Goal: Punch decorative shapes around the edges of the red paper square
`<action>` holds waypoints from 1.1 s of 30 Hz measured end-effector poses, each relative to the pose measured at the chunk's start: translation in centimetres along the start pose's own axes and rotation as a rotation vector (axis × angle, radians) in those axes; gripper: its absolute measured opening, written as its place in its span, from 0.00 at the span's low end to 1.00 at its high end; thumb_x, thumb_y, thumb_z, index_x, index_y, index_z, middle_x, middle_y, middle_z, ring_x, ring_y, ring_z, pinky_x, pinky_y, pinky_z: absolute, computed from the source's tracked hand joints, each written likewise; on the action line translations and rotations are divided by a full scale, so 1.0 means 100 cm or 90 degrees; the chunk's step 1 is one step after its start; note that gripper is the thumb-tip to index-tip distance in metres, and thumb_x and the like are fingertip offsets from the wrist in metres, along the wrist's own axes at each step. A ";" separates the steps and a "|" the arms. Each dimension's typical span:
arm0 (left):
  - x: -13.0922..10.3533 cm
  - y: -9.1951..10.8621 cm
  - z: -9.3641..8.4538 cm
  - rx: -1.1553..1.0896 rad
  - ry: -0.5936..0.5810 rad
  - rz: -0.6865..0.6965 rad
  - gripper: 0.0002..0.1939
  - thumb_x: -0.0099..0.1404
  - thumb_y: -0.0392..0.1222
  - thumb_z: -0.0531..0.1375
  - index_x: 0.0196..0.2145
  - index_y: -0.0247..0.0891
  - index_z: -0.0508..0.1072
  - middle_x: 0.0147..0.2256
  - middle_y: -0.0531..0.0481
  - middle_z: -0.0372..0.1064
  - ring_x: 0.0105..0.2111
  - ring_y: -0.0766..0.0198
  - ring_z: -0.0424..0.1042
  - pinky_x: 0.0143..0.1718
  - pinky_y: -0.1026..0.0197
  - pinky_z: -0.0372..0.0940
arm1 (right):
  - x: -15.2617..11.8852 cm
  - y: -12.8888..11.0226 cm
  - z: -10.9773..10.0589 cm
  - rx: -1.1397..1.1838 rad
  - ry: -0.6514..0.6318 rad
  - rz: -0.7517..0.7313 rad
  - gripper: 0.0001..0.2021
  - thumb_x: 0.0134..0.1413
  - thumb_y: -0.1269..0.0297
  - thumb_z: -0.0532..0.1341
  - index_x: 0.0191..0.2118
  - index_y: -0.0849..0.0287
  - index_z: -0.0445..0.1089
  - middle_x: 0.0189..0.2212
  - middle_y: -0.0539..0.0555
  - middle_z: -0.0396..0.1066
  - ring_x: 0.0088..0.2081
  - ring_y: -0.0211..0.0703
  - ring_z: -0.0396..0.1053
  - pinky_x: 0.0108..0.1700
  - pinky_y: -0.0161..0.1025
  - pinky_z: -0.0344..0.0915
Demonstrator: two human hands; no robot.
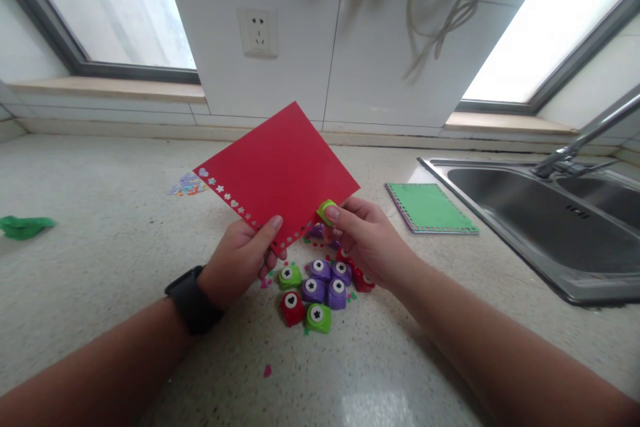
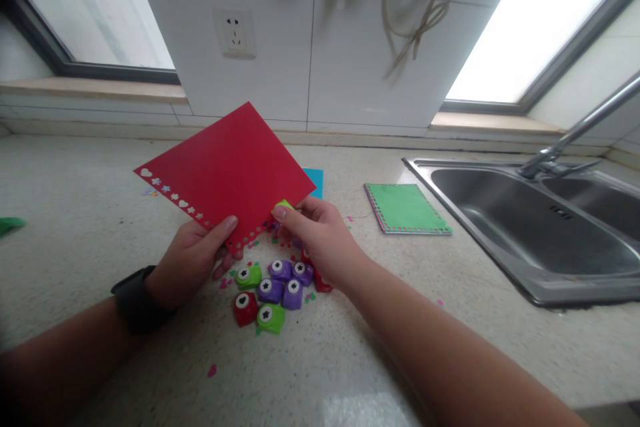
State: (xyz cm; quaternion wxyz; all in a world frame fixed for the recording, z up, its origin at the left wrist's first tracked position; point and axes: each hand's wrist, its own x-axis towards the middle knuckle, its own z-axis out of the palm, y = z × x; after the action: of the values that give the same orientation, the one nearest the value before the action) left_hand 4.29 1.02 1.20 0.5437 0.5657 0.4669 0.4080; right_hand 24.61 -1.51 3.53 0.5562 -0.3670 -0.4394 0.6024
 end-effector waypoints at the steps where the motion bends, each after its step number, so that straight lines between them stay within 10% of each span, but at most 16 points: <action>1: 0.000 0.000 0.000 -0.003 -0.001 -0.002 0.26 0.64 0.58 0.61 0.16 0.37 0.73 0.12 0.50 0.63 0.09 0.69 0.59 0.10 0.67 0.54 | 0.000 0.001 0.000 -0.006 0.001 -0.003 0.11 0.52 0.58 0.73 0.39 0.56 0.78 0.36 0.52 0.78 0.30 0.37 0.70 0.34 0.37 0.68; 33: -0.002 -0.001 0.001 0.104 -0.015 0.066 0.26 0.68 0.53 0.56 0.15 0.40 0.67 0.12 0.52 0.63 0.11 0.67 0.61 0.14 0.65 0.57 | 0.001 0.002 -0.001 -0.091 -0.034 -0.002 0.13 0.51 0.55 0.72 0.38 0.58 0.76 0.32 0.52 0.74 0.29 0.37 0.68 0.31 0.37 0.65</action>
State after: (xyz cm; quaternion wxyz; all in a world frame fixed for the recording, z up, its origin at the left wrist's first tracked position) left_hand 4.36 0.80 1.11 0.4791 0.6365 0.4620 0.3896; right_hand 24.62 -1.41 3.31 0.5177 -0.3889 -0.4963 0.5782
